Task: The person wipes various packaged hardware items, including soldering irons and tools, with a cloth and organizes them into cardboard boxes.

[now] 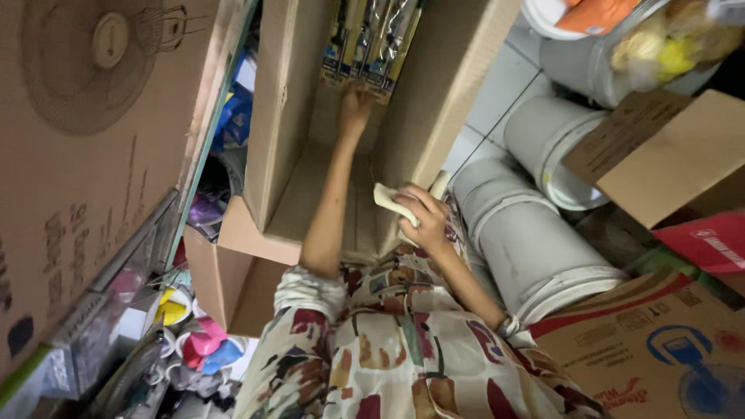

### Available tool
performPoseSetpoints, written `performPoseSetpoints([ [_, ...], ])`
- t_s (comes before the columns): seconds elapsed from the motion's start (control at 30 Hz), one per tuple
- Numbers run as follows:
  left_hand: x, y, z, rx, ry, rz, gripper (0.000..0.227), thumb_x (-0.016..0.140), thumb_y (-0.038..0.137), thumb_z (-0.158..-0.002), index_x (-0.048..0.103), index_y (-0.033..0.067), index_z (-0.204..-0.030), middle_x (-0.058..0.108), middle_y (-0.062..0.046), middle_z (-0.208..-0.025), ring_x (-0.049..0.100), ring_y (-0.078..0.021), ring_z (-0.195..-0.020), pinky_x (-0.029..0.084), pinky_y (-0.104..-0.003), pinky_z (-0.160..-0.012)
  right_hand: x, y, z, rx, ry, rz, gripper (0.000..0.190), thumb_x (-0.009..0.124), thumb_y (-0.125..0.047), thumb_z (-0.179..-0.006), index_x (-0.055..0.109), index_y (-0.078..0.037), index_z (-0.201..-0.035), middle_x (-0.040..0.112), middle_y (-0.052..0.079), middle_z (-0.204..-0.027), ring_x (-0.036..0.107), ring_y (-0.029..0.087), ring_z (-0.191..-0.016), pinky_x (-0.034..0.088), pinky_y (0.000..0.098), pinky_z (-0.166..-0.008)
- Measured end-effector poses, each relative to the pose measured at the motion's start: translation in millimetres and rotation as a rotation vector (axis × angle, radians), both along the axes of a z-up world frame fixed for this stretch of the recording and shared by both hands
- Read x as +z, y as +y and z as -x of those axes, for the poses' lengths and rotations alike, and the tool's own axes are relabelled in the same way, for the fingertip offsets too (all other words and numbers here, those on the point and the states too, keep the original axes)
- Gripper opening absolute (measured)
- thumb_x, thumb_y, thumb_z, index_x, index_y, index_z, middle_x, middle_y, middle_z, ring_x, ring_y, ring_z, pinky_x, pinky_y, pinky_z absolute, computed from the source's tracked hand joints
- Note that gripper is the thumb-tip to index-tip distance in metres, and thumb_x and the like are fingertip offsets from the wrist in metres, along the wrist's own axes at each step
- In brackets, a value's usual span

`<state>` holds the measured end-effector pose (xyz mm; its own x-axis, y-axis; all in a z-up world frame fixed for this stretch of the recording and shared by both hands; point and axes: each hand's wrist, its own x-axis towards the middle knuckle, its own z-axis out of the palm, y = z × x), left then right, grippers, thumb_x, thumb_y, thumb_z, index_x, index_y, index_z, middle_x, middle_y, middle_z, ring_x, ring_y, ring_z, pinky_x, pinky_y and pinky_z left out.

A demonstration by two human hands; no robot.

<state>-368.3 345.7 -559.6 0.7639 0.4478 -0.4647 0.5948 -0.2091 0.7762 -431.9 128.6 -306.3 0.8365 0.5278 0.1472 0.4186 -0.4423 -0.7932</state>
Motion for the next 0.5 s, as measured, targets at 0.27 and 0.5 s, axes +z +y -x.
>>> performPoseSetpoints([
  [0.27, -116.5, 17.1, 8.1, 0.548, 0.25, 0.334, 0.069, 0.069, 0.04, -0.095, 0.044, 0.0005, -0.145, 0.046, -0.019, -0.147, 0.047, -0.0302, -0.131, 0.04, -0.041, -0.107, -55.8, -4.9, 14.6, -0.038, -0.223, -0.158, 0.043, 0.056, -0.04, -0.098, 0.073, -0.002, -0.089, 0.067, 0.015, -0.095, 0.07, 0.027, -0.073, 0.055, 0.0372, -0.061],
  [0.5, -159.0, 34.5, 5.3, 0.86, 0.359, 0.605, 0.062, 0.067, 0.039, -0.096, 0.05, 0.0028, -0.142, 0.052, -0.016, -0.137, 0.051, -0.0283, -0.119, 0.043, -0.04, -0.095, -52.5, -6.0, 10.8, 0.004, -0.185, -0.147, 0.044, 0.055, -0.044, -0.099, 0.072, -0.005, -0.087, 0.065, 0.011, -0.092, 0.066, 0.031, -0.072, 0.051, 0.0405, -0.061],
])
